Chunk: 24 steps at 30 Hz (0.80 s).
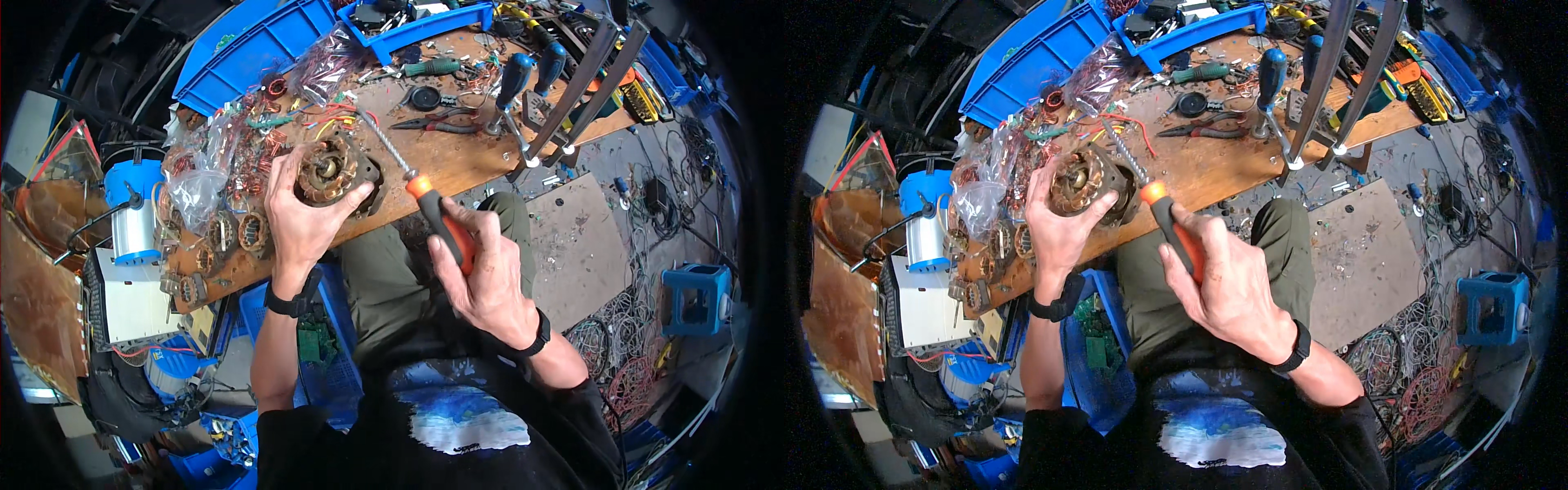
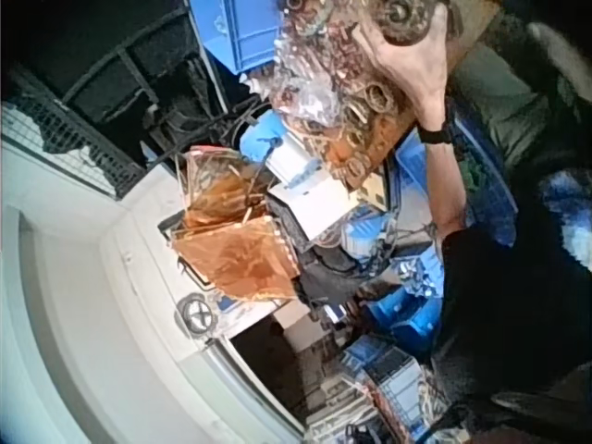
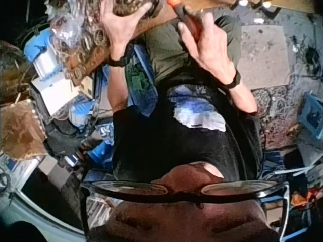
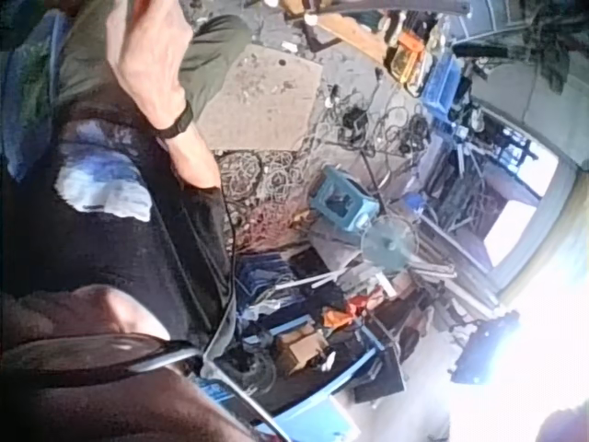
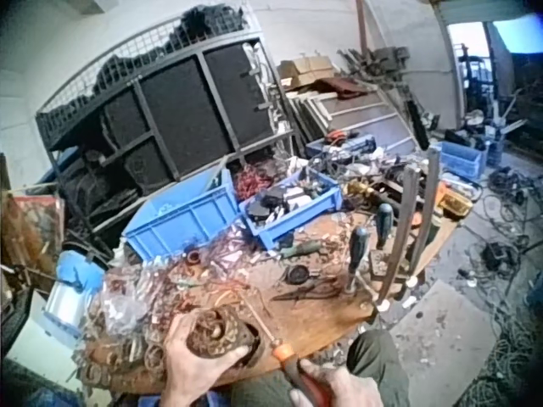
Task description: The person disassembles a cylindrical electrical component, likely a motor stator, using a screwdriver to pry apart the housing. They separate the laminated core from the copper windings, inspect the internal parts, and then reassemble the unit on a cluttered workbench.
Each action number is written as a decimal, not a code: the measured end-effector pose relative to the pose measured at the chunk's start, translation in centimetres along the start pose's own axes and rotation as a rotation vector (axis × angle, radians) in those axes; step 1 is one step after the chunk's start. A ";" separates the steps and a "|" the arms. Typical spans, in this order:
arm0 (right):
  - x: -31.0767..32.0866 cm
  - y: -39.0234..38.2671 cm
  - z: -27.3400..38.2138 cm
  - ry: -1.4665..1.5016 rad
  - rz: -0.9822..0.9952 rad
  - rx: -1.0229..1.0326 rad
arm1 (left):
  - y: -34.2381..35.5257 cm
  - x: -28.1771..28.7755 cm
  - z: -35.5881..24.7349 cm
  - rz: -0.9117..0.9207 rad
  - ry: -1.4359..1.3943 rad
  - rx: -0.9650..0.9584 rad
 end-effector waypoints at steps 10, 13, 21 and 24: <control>-6.9 -2.8 -1.9 0.045 0.245 -0.127 | 0.0 0.1 -0.4 0.003 0.103 -0.047; -6.0 -2.0 -1.4 -0.010 0.260 -0.142 | 0.1 0.0 -0.3 0.010 0.088 -0.028; -3.6 -0.6 -0.2 -0.017 0.008 0.000 | 0.1 1.1 1.9 -0.058 0.048 0.018; -7.4 -1.6 -1.9 -0.162 0.262 0.005 | 0.3 1.2 1.9 -0.059 0.068 -0.031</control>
Point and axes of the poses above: each hand's wrist, its own y-axis towards the middle knuckle, its own x-axis out of the back of the hand, z = x × y, the point moved 9 cm from there along y, towards the middle knuckle, and after that the axes turned 11 degrees about -y, right-handed, at the moved point
